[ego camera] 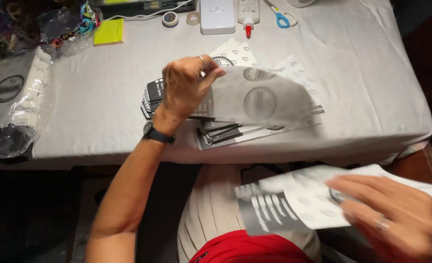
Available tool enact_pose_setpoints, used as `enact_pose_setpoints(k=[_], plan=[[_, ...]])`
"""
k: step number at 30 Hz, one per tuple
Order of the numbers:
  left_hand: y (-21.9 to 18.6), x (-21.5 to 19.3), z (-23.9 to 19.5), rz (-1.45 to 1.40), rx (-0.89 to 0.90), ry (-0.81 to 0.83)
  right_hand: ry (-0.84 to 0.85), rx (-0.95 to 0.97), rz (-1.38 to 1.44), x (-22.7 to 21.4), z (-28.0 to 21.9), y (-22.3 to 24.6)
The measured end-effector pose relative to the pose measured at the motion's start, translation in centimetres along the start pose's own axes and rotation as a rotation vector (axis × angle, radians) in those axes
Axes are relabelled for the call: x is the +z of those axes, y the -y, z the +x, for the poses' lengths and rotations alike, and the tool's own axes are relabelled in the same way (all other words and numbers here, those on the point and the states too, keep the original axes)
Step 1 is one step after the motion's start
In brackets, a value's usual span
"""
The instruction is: Folding and stacking printed paper food wrappers on a work table.
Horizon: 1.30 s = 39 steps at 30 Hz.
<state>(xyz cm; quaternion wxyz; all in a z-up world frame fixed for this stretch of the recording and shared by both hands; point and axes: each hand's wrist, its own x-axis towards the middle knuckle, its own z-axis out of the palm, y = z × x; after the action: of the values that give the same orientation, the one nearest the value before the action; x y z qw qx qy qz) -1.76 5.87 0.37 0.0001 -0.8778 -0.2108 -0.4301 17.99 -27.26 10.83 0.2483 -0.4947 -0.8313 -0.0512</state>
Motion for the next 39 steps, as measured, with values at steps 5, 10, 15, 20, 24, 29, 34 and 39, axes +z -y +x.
enact_pose_setpoints(k=[5,10,15,20,24,29,34,39], plan=[[-2.3,3.2,-2.9,-0.018,0.126,-0.014,-0.078,0.219,-0.106,-0.6,-1.9,-0.2],[-3.8,4.3,-3.4,-0.045,-0.115,0.344,0.026,0.084,-0.065,-0.1,-2.1,-2.3],[-5.5,4.5,-1.6,0.098,-0.326,0.767,0.033,0.063,-0.042,1.6,-3.8,-5.3],[-6.7,4.9,-2.4,0.098,-0.277,0.776,0.036,0.106,-0.045,2.6,-5.0,-6.6],[-6.1,6.7,-3.8,0.151,-0.192,0.689,0.069,0.126,-0.033,3.2,-5.7,-7.5],[-5.4,6.1,-3.7,-0.003,-0.084,0.704,0.066,0.146,-0.019,3.5,-6.3,-8.7],[-3.9,6.4,-4.4,-0.090,-0.123,0.659,0.178,0.304,0.007,2.9,-6.6,-11.3],[-2.5,8.1,-5.8,-0.189,-0.106,0.669,0.097,0.729,0.135,0.9,-4.6,-15.0]])
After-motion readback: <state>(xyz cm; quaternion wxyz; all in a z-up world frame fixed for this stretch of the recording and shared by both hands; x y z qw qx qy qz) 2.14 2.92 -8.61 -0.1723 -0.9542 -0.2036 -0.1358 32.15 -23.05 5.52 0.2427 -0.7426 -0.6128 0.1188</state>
